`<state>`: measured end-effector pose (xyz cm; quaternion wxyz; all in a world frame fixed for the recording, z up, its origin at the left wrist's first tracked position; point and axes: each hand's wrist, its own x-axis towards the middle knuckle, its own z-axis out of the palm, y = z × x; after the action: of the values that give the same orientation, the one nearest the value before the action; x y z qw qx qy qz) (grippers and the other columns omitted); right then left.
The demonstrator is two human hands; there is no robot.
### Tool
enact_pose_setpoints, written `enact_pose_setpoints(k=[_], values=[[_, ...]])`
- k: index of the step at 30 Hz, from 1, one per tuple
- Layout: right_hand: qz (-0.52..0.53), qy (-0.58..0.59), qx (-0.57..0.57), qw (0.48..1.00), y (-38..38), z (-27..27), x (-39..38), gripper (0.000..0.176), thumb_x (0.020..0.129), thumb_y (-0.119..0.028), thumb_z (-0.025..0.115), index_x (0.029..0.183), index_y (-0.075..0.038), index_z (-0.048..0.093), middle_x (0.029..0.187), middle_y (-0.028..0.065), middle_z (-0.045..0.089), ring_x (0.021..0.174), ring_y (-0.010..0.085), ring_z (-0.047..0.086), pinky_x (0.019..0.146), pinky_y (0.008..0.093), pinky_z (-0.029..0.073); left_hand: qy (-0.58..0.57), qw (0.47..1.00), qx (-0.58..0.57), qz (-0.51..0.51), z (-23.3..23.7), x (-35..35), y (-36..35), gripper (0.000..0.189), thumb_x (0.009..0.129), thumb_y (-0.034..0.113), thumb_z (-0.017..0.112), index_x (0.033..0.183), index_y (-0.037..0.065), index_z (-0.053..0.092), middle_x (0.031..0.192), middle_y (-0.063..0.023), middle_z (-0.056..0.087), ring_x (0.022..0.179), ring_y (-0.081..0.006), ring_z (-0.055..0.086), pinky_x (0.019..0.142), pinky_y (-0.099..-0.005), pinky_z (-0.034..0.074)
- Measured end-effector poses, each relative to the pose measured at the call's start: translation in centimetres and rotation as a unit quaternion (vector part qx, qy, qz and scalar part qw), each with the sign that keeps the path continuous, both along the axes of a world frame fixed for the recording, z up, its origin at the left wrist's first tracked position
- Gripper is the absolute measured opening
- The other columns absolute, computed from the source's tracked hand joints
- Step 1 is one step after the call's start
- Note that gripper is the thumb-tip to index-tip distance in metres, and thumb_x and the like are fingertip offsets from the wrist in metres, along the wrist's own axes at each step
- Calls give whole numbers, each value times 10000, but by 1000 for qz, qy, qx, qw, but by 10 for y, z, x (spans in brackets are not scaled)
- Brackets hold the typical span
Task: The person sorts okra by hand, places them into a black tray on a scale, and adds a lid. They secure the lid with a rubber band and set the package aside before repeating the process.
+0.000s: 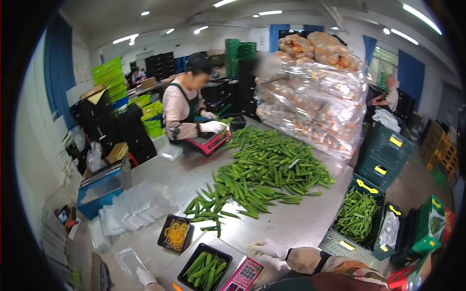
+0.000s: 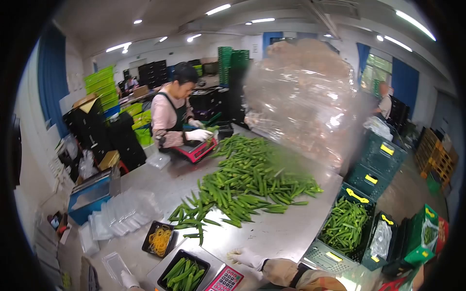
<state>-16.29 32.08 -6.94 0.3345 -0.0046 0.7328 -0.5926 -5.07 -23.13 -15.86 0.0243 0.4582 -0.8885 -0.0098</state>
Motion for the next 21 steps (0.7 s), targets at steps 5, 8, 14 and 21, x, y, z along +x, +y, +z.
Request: enact_pose_setpoints(k=[5,8,14,21], values=[[-20,2,-17,1000,7,-7,1,378,913,-350,658,1167,-69,648,984,3,670,828,108,621,699,248,467,54,998,-33,-18,79,3,19,417,944,354,568,1225,49,611,1200,-152,640,1113,-269,607,980,-355,462],[-27,1,-13,1000,13,-6,4,364,911,-350,660,1155,-80,654,992,6,675,830,109,625,680,239,453,89,995,-38,-2,101,1,27,410,974,355,518,1220,40,611,1199,-155,637,1078,-284,620,938,-372,491],[-24,108,-3,994,21,30,7,373,927,-279,646,1193,-18,625,1035,48,680,885,140,622,807,301,497,578,800,2,-159,149,-12,61,258,980,83,492,1201,-16,581,990,-74,635,802,-182,607,713,-314,504],[-14,279,-281,918,-32,135,-34,517,958,-114,580,1425,0,389,1373,125,521,1254,190,507,1061,329,406,511,699,448,-223,284,-5,205,158,926,124,633,1023,5,671,785,-11,636,623,-62,546,533,-211,429]])
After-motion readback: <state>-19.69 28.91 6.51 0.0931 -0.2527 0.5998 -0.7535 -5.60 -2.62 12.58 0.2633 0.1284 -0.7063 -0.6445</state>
